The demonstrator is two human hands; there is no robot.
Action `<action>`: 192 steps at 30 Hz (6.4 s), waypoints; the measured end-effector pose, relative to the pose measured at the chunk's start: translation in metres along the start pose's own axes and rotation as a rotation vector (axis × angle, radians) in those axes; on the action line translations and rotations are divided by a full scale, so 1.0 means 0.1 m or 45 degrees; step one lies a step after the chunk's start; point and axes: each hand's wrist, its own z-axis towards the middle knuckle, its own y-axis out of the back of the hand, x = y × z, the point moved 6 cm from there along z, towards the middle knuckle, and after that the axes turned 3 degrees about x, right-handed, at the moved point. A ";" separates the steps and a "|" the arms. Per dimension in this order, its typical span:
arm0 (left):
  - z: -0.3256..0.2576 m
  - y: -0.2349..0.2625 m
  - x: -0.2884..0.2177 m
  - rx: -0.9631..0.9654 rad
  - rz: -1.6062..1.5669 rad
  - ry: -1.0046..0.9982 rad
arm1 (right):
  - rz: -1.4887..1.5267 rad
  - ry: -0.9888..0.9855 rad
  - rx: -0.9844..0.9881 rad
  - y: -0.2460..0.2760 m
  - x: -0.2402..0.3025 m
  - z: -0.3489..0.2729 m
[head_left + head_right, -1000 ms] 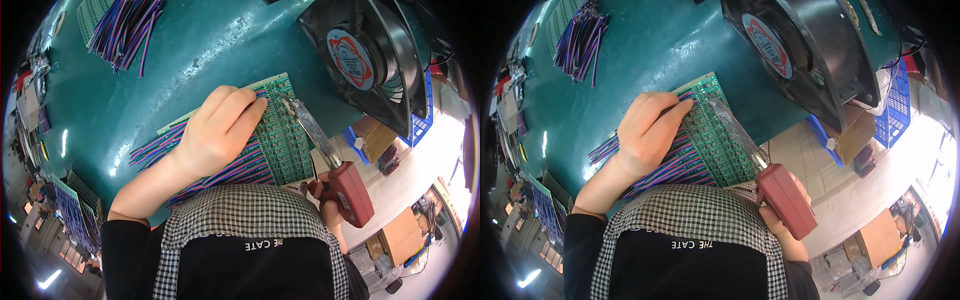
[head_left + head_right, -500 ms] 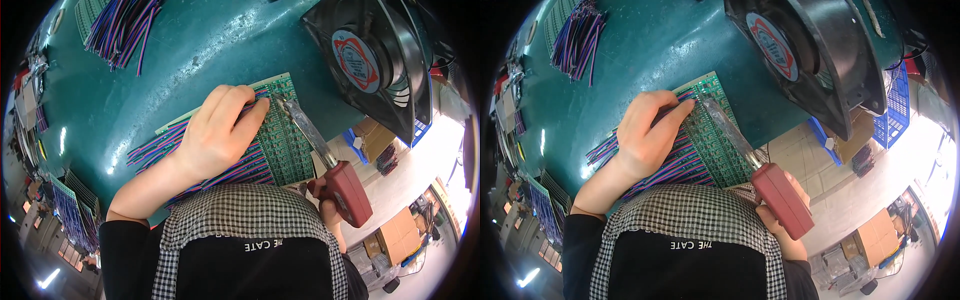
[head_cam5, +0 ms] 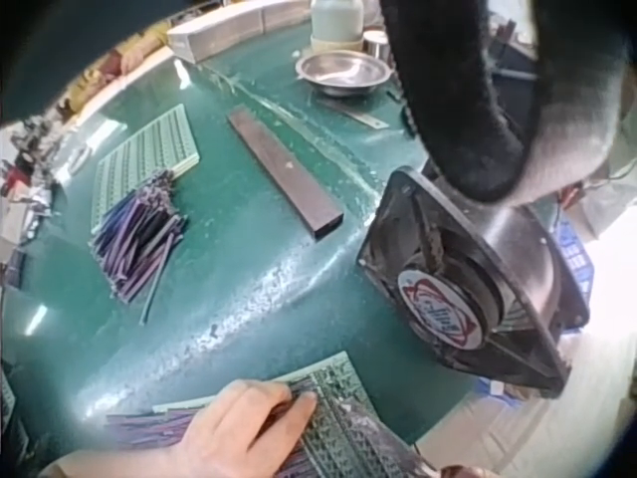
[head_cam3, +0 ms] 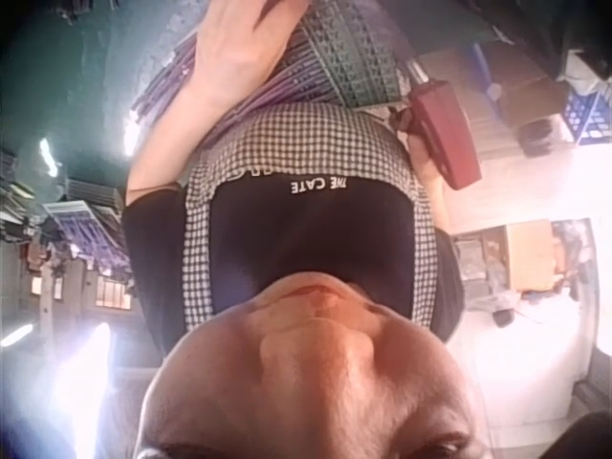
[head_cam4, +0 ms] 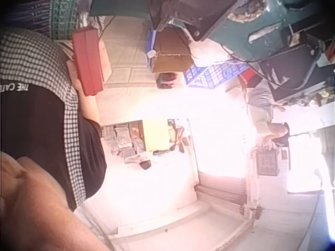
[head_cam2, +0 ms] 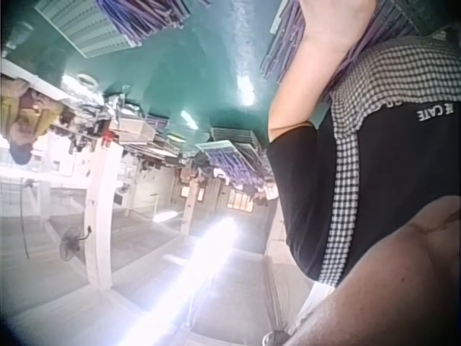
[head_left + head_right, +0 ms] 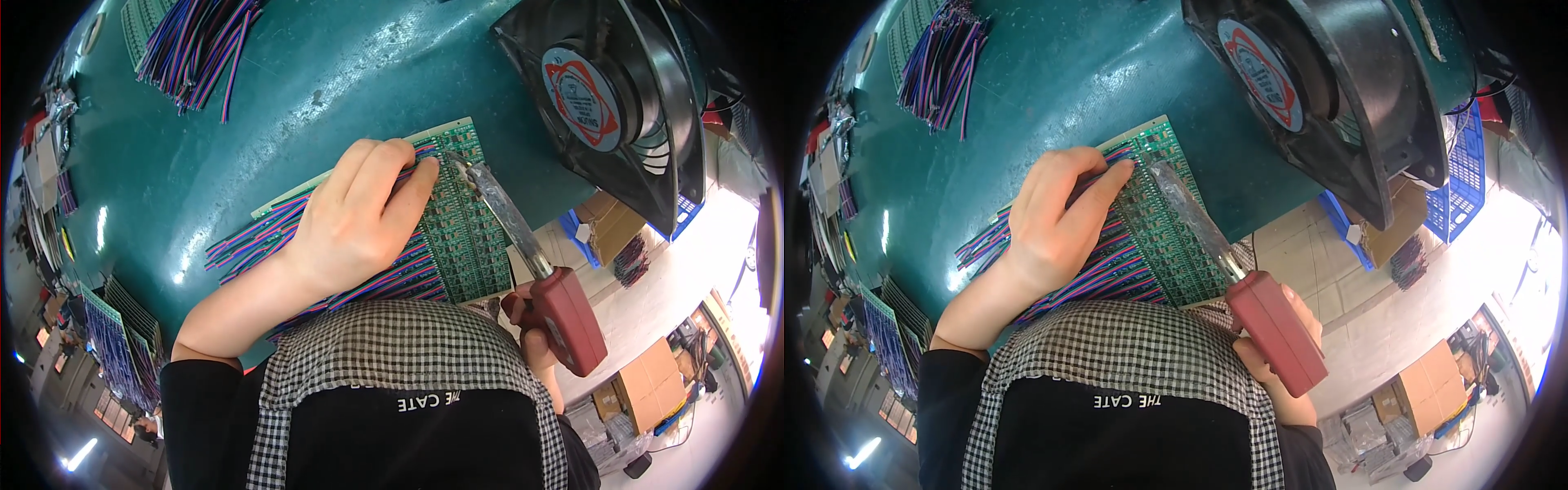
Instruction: The person repeatedly picks up ribbon cables from a stack, aligns them onto a circuit board panel, and solders the wire ends to the board using a soldering iron.
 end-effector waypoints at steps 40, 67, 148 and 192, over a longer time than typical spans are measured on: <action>-0.02 -0.03 -0.10 -0.021 0.130 -0.111 | -0.116 0.067 0.058 0.00 0.02 -0.09; -0.04 -0.06 -0.17 -0.025 0.273 -0.180 | 0.014 -0.086 -0.002 -0.02 0.06 0.00; -0.06 -0.01 -0.18 -0.068 0.317 -0.258 | 0.375 -0.363 -0.133 -0.07 0.15 -0.01; -0.04 -0.06 -0.19 -0.145 0.387 -0.299 | -0.217 -0.055 -0.002 0.09 -0.15 -0.36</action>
